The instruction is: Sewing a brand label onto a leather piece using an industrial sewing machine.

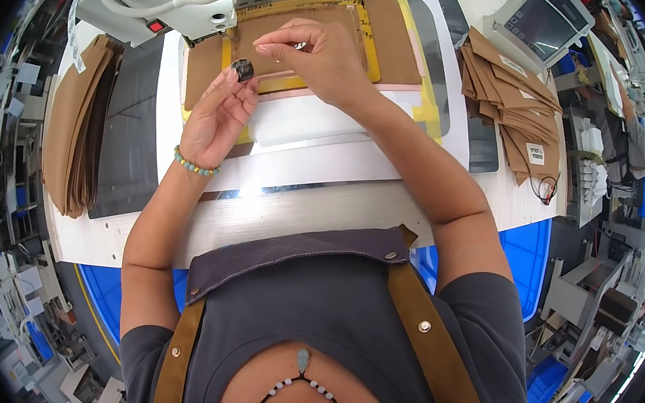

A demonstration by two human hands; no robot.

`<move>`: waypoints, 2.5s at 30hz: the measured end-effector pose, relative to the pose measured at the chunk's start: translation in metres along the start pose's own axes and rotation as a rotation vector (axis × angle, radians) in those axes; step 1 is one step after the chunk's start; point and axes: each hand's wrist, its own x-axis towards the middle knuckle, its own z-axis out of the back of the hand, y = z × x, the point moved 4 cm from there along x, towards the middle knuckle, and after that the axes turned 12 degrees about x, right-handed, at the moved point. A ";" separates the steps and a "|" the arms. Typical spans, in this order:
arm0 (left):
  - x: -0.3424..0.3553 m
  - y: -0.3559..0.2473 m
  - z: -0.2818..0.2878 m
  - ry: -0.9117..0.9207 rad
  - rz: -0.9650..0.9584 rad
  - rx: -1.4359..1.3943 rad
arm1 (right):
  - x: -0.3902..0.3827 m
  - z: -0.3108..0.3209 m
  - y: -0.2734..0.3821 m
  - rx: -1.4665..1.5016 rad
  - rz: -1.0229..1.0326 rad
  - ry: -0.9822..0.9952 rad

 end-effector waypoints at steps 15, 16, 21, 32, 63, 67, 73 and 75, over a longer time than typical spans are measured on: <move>-0.091 -0.058 -0.099 0.559 -0.298 0.104 | -0.068 -0.056 0.166 0.409 0.749 0.454; -0.095 -0.060 -0.103 0.607 -0.300 0.130 | -0.075 -0.061 0.170 0.464 0.745 0.313; -0.090 -0.057 -0.106 0.650 -0.341 0.128 | -0.075 -0.055 0.179 0.470 0.655 0.234; -0.067 -0.046 -0.076 0.411 -0.302 0.205 | -0.054 -0.035 0.161 0.061 0.422 0.277; -0.006 -0.011 -0.007 0.021 -0.049 0.136 | -0.003 -0.019 0.012 0.061 -0.064 0.101; -0.006 -0.011 -0.005 -0.005 -0.043 0.115 | -0.003 -0.019 0.012 0.071 -0.093 0.094; -0.005 -0.011 -0.005 -0.008 -0.054 0.126 | -0.003 -0.020 0.007 0.099 -0.085 0.091; -0.005 -0.011 -0.005 -0.007 -0.057 0.130 | -0.004 -0.021 0.008 0.080 -0.096 0.074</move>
